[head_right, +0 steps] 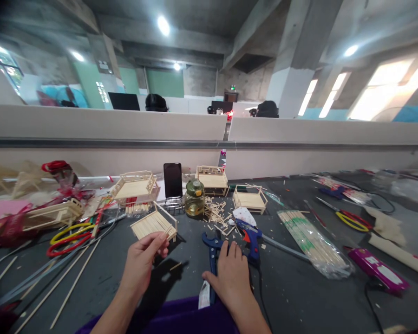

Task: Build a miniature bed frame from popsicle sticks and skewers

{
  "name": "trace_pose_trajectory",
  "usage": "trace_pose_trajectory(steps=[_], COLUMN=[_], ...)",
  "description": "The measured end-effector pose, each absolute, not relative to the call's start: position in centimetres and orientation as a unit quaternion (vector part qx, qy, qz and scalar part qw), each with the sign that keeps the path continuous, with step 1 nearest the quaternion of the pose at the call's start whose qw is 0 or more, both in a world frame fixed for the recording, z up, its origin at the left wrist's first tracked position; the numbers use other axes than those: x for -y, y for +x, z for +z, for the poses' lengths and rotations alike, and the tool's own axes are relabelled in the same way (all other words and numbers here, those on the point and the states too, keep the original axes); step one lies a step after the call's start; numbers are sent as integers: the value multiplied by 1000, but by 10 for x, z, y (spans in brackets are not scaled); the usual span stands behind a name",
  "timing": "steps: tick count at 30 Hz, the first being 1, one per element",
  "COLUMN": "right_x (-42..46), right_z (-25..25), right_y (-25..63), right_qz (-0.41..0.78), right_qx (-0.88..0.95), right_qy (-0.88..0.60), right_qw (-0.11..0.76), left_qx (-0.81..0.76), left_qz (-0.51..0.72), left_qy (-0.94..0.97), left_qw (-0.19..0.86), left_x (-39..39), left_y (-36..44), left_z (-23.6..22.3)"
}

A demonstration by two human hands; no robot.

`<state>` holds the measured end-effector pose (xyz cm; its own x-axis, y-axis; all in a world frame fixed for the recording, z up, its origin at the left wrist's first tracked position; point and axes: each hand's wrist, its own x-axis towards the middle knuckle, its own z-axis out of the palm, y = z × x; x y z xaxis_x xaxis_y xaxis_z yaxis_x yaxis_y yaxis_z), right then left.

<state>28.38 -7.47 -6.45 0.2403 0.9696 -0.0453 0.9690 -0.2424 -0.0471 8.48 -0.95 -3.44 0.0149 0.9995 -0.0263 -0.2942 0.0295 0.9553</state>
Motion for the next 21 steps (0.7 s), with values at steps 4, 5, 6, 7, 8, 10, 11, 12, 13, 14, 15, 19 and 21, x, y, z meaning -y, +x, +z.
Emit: trace_pose_trajectory(steps=[4, 5, 6, 7, 8, 10, 11, 12, 13, 14, 15, 19, 21], right_x=[72, 72, 71, 70, 68, 66, 65, 65, 65, 65, 67, 75, 80], right_z=[-59, -59, -58, -57, -56, -55, -54, -54, -53, -52, -50, -38, -31], right_y=[283, 283, 283, 284, 284, 287, 289, 292, 296, 300, 305, 320, 319], right_qz=[16, 9, 2, -5, -11, -13, -5, 11, 37, 69, 106, 319, 466], right_qx=[609, 607, 606, 604, 603, 598, 600, 606, 613, 619, 620, 546, 461], right_qy=[-793, -794, -795, -796, -798, -801, -800, -795, -788, -779, -768, -693, -612], right_qw=[-12, -14, -16, -16, -16, -9, 1, 18, 43, 77, 121, 345, 444], left_qx=[-426, -425, -424, -423, -421, -418, -416, -416, -415, -416, -416, -415, -415], left_qz=[546, 546, 547, 548, 550, 554, 555, 556, 557, 557, 556, 552, 551], left_qy=[432, 434, 436, 436, 436, 434, 433, 431, 429, 426, 423, 408, 404], left_qw=[578, 577, 576, 575, 575, 575, 576, 577, 578, 579, 582, 597, 602], left_x=[9, 10, 10, 10, 10, 10, 10, 10, 10, 10, 10, 9, 9], left_y=[85, 85, 85, 84, 84, 83, 83, 83, 83, 83, 83, 82, 81], left_z=[-35, -35, -35, -35, -35, -35, -35, -35, -35, -35, -36, -36, -36])
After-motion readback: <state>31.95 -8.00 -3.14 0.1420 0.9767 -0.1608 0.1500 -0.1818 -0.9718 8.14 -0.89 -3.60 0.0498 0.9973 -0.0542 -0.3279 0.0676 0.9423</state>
